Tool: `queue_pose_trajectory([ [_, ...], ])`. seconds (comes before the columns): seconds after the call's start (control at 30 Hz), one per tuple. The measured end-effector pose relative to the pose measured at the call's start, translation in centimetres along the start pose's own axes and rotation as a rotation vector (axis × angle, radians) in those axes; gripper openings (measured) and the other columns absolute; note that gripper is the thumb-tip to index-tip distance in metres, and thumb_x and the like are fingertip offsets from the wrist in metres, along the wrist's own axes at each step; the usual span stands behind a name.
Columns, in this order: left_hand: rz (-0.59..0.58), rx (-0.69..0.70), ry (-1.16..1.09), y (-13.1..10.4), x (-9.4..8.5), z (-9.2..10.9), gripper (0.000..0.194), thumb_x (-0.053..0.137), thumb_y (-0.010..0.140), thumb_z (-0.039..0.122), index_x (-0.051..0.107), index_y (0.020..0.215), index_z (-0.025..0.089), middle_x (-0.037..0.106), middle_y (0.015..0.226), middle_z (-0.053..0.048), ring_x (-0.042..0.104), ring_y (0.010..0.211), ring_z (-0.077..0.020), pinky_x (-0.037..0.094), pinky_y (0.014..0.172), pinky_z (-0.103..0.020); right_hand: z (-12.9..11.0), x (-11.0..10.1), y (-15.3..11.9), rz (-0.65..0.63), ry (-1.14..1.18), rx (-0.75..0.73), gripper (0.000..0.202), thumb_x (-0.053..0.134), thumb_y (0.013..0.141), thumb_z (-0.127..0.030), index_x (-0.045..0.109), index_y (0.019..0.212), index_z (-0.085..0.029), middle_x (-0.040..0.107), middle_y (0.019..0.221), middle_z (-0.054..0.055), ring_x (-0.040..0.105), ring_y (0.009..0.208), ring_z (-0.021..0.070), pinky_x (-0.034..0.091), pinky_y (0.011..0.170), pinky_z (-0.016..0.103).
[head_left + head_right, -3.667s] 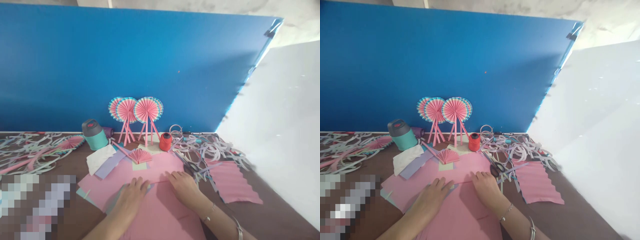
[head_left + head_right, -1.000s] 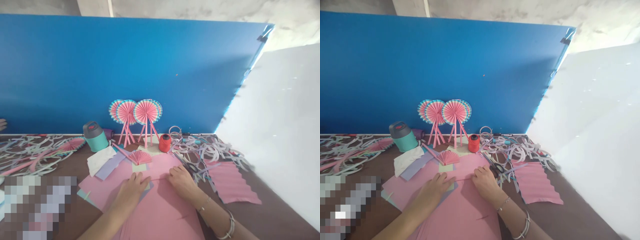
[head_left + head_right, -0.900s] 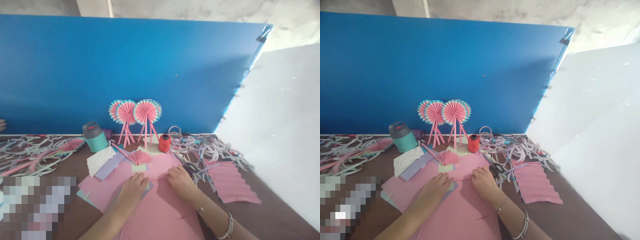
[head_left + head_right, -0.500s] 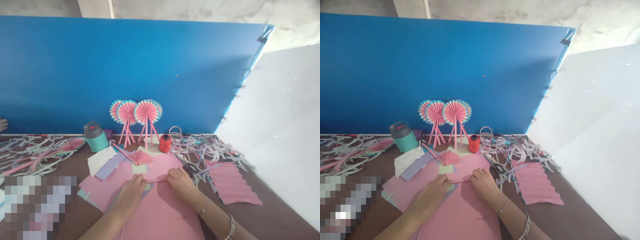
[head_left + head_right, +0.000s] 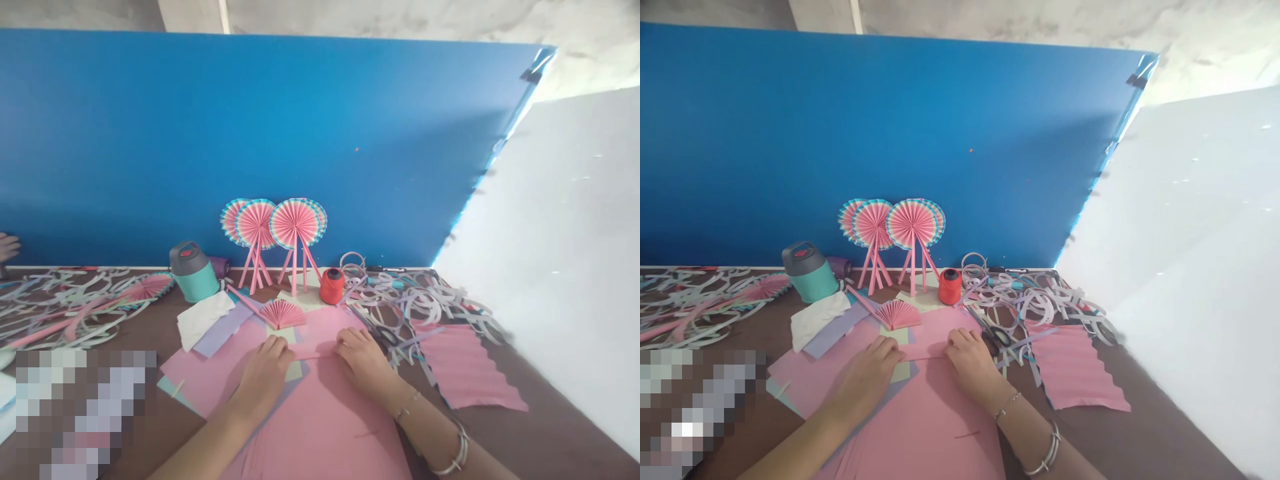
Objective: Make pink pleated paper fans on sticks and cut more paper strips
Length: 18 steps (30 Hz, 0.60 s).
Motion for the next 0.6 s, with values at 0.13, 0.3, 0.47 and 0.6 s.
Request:
queue_pose_trajectory([
  [0.13, 0.039, 0.051, 0.015, 0.0, 0.5, 0.2, 0.032, 0.033, 0.088, 0.007, 0.062, 0.093, 0.018, 0.059, 0.095, -0.007, 0.052, 0.093, -0.0207, 0.042, 0.079, -0.034, -0.5, 0.3, 0.0, -0.031, -0.047, -0.059, 0.014, 0.051, 0.085, -0.014, 0.063, 0.079, -0.018, 0.060, 0.085, 0.004, 0.048, 0.083, 0.0181, 0.026, 0.073, 0.032],
  [0.3, 0.008, -0.009, 0.016, 0.0, 1.4, -0.6, 0.033, 0.032, 0.085, 0.003, 0.060, 0.094, 0.017, 0.060, 0.097, -0.007, 0.053, 0.092, -0.0216, 0.041, 0.075, -0.034, -0.6, 0.7, 0.2, -0.041, -0.080, -0.061, 0.018, 0.048, 0.083, -0.005, 0.062, 0.079, -0.016, 0.060, 0.079, 0.006, 0.048, 0.076, 0.0184, 0.026, 0.071, 0.032],
  [0.47, 0.047, 0.007, 0.010, -0.1, 1.6, -0.8, 0.032, 0.032, 0.083, 0.001, 0.058, 0.092, 0.017, 0.058, 0.094, -0.007, 0.052, 0.090, -0.0231, 0.040, 0.076, -0.035, -0.7, 0.5, 0.0, -0.016, -0.122, -0.051, 0.019, 0.048, 0.078, 0.000, 0.060, 0.081, -0.015, 0.060, 0.083, 0.008, 0.048, 0.077, 0.0206, 0.025, 0.070, 0.033],
  [0.6, 0.054, 0.042, 0.002, -0.3, 1.6, -0.7, 0.030, 0.032, 0.085, 0.004, 0.058, 0.090, 0.018, 0.059, 0.093, -0.007, 0.051, 0.089, -0.0232, 0.039, 0.077, -0.036, -0.8, 0.5, -0.1, -0.011, -0.095, -0.049, 0.022, 0.046, 0.079, 0.001, 0.059, 0.086, -0.016, 0.060, 0.084, 0.007, 0.049, 0.079, 0.0204, 0.025, 0.071, 0.032],
])
Point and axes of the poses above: each hand's wrist, its own y-axis towards the middle knuckle, its own x-axis out of the palm, z = x × y, the point moved 9 cm from there along y, towards the middle knuckle
